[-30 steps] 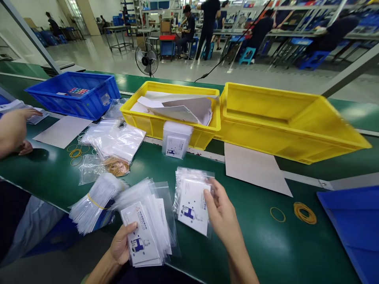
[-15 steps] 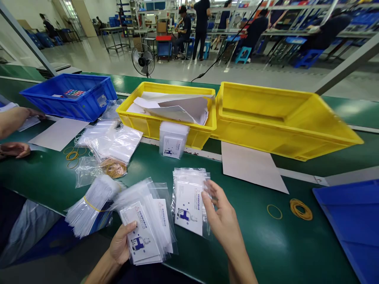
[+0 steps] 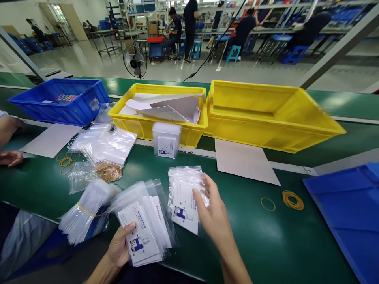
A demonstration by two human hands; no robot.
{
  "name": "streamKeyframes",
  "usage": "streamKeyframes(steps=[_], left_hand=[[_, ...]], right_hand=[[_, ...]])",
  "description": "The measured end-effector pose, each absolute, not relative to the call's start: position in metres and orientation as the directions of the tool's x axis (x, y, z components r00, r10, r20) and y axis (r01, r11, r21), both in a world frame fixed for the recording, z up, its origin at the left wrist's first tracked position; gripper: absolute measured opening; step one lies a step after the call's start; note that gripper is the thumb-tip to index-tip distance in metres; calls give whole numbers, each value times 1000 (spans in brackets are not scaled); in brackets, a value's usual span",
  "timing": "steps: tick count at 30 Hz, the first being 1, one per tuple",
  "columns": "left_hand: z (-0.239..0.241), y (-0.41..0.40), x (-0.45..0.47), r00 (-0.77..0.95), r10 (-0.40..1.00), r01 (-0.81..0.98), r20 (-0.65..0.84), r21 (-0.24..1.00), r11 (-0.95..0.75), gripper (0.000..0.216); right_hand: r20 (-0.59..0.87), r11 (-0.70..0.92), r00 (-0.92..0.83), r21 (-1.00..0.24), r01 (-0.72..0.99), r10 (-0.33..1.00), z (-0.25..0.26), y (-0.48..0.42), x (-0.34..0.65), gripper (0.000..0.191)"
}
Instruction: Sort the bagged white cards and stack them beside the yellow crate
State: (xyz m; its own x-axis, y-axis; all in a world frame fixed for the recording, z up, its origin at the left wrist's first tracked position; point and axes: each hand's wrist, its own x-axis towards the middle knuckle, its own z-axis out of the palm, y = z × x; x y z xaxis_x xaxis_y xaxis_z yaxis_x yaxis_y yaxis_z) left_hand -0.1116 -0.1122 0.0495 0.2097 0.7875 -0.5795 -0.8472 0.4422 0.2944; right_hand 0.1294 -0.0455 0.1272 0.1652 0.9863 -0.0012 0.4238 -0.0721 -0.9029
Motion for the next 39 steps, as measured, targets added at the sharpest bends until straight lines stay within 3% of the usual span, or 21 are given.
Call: streamKeyframes(steps=[2,5,7,12,16,18,21,26,30,32,34,36,39], left_hand=[[51,-111,-109,203,788,-848,-581,298,438,59],[51,-111,-105,204,794,-840,-573,314,443,61],[51,-112,-106,214,795,-836,-568,315,450,54],[52,-111,-111,224,780,-848,-585,278,452,43],[54,-107,-110,212,781,-852,-587,280,443,37],[55,-107,-107,194,784,-859,-590,283,426,39],[55,-107,-105,182,779,-863,-600,283,419,42],[52,-108,-110,203,786,-860,-584,277,428,50],[51,-108,-110,190,797,-858,-573,298,418,55],[52,-108,-107,190,802,-855,-566,307,419,58],[54,-108,-104,192,804,-852,-563,311,421,61],[55,-107,-103,194,801,-852,-566,309,424,61],[54,-107,-105,206,788,-854,-580,287,434,54]], right_hand=[[68,-16,151,-869,495,986,127,-50,120,60],[-20,57,-167,-894,444,986,129,-64,99,39],[-52,49,-249,-923,383,967,132,-68,94,40],[-66,-64,5,-944,323,998,135,-48,125,43],[49,-56,193,-863,503,980,128,-43,129,61],[47,3,66,-833,553,997,125,-52,114,53],[-54,42,-193,-886,462,980,126,-65,95,42],[-126,-91,-87,-942,324,988,127,-51,118,42],[18,-61,155,-872,485,988,127,-42,129,60],[34,-9,76,-862,507,997,128,-49,116,56],[-32,37,-144,-892,451,989,129,-58,98,39],[-69,42,-264,-918,393,962,129,-64,88,42],[-105,-44,-178,-948,316,978,127,-57,97,50]])
